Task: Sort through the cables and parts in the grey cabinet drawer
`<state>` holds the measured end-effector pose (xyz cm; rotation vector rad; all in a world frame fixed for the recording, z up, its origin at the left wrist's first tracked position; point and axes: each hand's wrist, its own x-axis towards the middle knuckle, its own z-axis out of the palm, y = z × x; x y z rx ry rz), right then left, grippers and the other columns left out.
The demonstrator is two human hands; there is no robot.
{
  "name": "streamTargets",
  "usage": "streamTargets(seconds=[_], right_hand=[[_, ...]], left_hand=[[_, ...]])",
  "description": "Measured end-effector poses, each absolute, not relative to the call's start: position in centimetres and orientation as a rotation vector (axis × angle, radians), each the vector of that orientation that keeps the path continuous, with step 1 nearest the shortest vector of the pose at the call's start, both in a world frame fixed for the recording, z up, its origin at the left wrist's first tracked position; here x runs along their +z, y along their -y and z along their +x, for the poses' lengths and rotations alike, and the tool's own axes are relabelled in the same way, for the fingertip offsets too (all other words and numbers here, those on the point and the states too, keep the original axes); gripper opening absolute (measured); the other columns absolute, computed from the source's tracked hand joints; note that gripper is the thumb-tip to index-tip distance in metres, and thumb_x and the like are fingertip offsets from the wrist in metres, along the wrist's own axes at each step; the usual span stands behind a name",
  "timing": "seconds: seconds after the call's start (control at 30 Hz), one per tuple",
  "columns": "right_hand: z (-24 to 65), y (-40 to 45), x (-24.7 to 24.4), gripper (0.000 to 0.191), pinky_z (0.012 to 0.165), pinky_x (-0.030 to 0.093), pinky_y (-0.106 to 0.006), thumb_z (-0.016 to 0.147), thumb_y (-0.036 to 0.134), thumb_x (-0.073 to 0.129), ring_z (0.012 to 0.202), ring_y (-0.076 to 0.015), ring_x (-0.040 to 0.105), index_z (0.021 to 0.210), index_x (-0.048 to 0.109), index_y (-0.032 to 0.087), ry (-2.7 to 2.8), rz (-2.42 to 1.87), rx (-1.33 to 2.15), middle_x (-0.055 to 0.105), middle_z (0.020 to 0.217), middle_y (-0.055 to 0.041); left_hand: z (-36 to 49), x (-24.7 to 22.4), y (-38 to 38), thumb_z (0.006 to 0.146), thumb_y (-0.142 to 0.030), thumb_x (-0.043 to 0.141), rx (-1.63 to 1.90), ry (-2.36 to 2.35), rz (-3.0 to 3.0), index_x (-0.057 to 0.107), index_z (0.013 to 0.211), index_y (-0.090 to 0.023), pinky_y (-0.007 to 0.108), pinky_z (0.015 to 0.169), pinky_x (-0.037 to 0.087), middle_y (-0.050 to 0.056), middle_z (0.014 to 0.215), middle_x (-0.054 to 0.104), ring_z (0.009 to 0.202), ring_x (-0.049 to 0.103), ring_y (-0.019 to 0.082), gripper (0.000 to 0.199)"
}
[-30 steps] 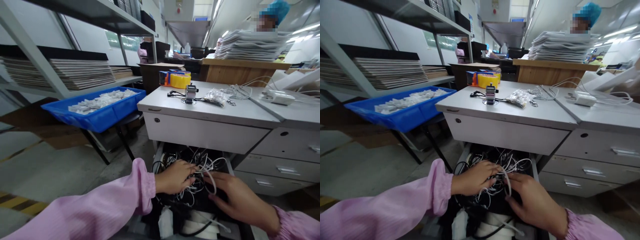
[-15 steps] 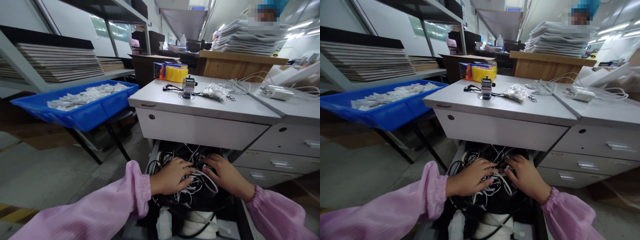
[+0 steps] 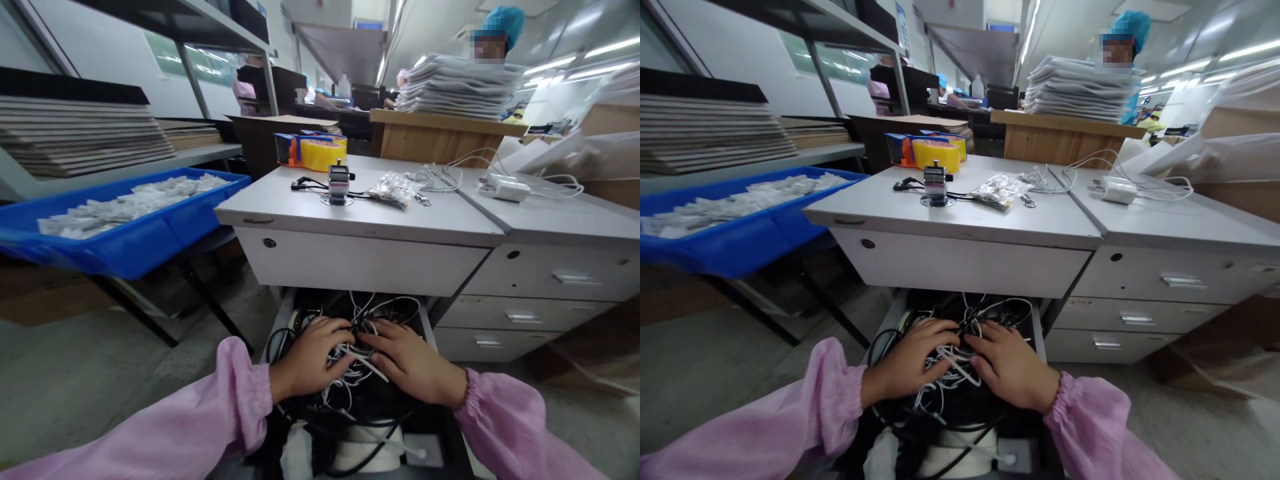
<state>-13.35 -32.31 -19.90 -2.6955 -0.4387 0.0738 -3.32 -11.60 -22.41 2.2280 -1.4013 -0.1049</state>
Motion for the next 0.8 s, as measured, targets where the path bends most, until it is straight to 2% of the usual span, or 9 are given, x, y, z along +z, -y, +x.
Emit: streamTargets(seconds=[0.13,0.3,0.4,0.5,0.6,0.67,0.8], right_hand=[[-14.1,31.8,-19.4,0.043,0.110,0.033,-0.045,0.096,0.032,0.036,0.137,-0.0260,0.032,0.135,0.048,0.019,0.441,-2.689,0.053,0.044,0.145,-0.0107],[-14.5,31.2,-18.9,0.044,0.103,0.038,-0.052,0.095,0.031,0.035,0.137,-0.0271,0.034,0.138,0.043,0.023,0.530,-2.718,0.113,0.046,0.143,-0.0107],[-14.4,30.7,-18.9,0.047,0.107,0.034,-0.048,0.093,0.027,0.039,0.131,-0.0233,0.042,0.139,0.040,0.017,0.634,-2.657,0.070,0.050,0.139,-0.0126],[-15.1,30.5,-18.7,0.051,0.107,0.037,-0.038,0.090,0.019,0.041,0.127,-0.0194,0.046,0.140,0.037,0.012,0.621,-2.579,0.012,0.050,0.139,-0.0126],[-17.0,30.9,-17.4,0.052,0.114,0.028,-0.043,0.091,0.025,0.042,0.137,-0.0222,0.034,0.142,0.036,0.013,0.566,-2.603,0.106,0.039,0.147,-0.0110],[-18.5,31.4,-16.0,0.055,0.115,0.022,-0.048,0.090,0.030,0.046,0.141,-0.0255,0.024,0.143,0.037,0.014,0.521,-2.638,0.264,0.030,0.152,-0.0110],[-20.4,31.8,-13.4,0.060,0.114,0.026,-0.048,0.086,0.024,0.053,0.140,-0.0286,0.023,0.143,0.037,0.012,0.399,-2.655,0.630,0.024,0.151,-0.0132]], left_hand=[[-3.2,-21.4,11.2,0.085,-0.029,0.051,-0.142,1.497,2.263,0.062,0.110,-0.023,0.045,0.100,0.038,0.010,0.130,0.054,0.116,0.052,0.027,0.028],[-2.5,-20.9,11.5,0.086,-0.041,0.054,-0.280,1.465,2.398,0.062,0.112,-0.024,0.048,0.104,0.036,0.014,0.146,0.038,0.130,0.041,0.031,0.032],[-2.0,-21.2,12.0,0.084,-0.046,0.056,-0.316,1.455,2.438,0.057,0.122,-0.024,0.049,0.104,0.036,0.017,0.146,0.036,0.130,0.042,0.033,0.044],[-1.6,-21.7,12.0,0.083,-0.050,0.056,-0.254,1.438,2.433,0.059,0.117,-0.019,0.046,0.101,0.040,0.018,0.139,0.045,0.125,0.047,0.032,0.047],[-1.0,-22.0,11.6,0.086,-0.047,0.053,-0.203,1.364,2.387,0.061,0.108,-0.019,0.041,0.096,0.044,0.014,0.129,0.053,0.113,0.056,0.027,0.037],[-0.4,-22.1,11.4,0.088,-0.040,0.049,-0.172,1.291,2.335,0.062,0.103,-0.018,0.036,0.092,0.046,0.011,0.116,0.059,0.103,0.059,0.023,0.029],[0.7,-22.3,11.2,0.089,-0.039,0.044,-0.139,1.168,2.237,0.063,0.086,-0.017,0.032,0.079,0.047,0.008,0.089,0.064,0.084,0.061,0.020,0.029]])
